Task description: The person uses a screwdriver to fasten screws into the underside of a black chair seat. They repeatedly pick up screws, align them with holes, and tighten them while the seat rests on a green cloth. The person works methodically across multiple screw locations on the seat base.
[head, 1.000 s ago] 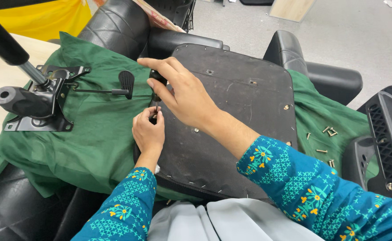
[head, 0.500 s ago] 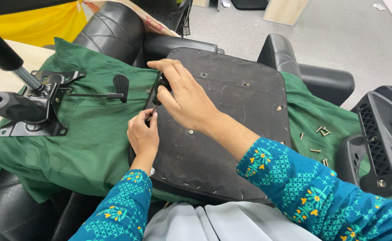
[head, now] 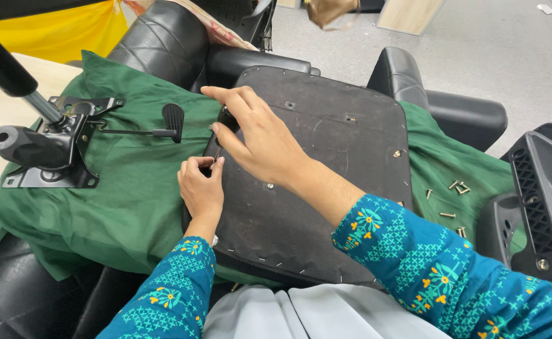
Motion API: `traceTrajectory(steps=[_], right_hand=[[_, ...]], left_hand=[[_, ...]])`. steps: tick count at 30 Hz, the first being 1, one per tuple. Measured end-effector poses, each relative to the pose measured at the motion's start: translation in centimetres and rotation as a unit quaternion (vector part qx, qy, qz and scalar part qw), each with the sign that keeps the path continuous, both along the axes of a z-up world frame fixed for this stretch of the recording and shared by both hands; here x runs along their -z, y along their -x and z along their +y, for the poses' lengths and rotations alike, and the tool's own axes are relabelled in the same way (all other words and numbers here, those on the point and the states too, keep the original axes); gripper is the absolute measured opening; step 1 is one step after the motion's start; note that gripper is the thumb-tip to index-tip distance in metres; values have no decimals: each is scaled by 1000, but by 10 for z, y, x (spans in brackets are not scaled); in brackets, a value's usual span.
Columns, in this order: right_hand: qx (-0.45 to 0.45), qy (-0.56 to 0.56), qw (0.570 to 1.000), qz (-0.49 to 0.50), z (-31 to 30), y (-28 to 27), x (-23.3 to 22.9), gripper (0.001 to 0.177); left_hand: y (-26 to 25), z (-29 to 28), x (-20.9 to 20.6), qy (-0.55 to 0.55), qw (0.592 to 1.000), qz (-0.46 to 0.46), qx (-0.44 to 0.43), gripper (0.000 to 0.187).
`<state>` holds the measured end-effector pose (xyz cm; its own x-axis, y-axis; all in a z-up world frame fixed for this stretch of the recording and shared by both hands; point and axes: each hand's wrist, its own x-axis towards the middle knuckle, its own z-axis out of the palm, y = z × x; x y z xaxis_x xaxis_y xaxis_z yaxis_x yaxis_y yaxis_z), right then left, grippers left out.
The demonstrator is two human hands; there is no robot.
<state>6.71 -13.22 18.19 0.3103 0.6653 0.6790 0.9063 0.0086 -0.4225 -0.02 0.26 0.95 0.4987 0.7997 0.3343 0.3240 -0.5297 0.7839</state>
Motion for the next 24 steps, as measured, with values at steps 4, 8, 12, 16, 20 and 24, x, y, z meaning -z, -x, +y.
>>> traceTrajectory(steps=[4,8,12,16,20,24], right_hand=[[10,63,996,63,1,-4,-3,50],[42,60,992,103,-4,-11,-3,38],[81,41,985,147,-13,-24,7,33],[145,35,935,322,-28,-37,33,31],[156,14,805,572,-53,-50,70,22],[126,-49,688,713,-81,-50,109,15]], left_hand=[[0,-1,-1,1,1000,2,-2,19],[-2,-2,-2,0,1000,12,-6,15],[-3,-1,-3,-1,1000,21,-9,12],[-3,-1,-3,-4,1000,17,-2,13],[-3,-2,-2,-21,999,34,13,16],[-3,-2,-3,-37,998,40,21,22]])
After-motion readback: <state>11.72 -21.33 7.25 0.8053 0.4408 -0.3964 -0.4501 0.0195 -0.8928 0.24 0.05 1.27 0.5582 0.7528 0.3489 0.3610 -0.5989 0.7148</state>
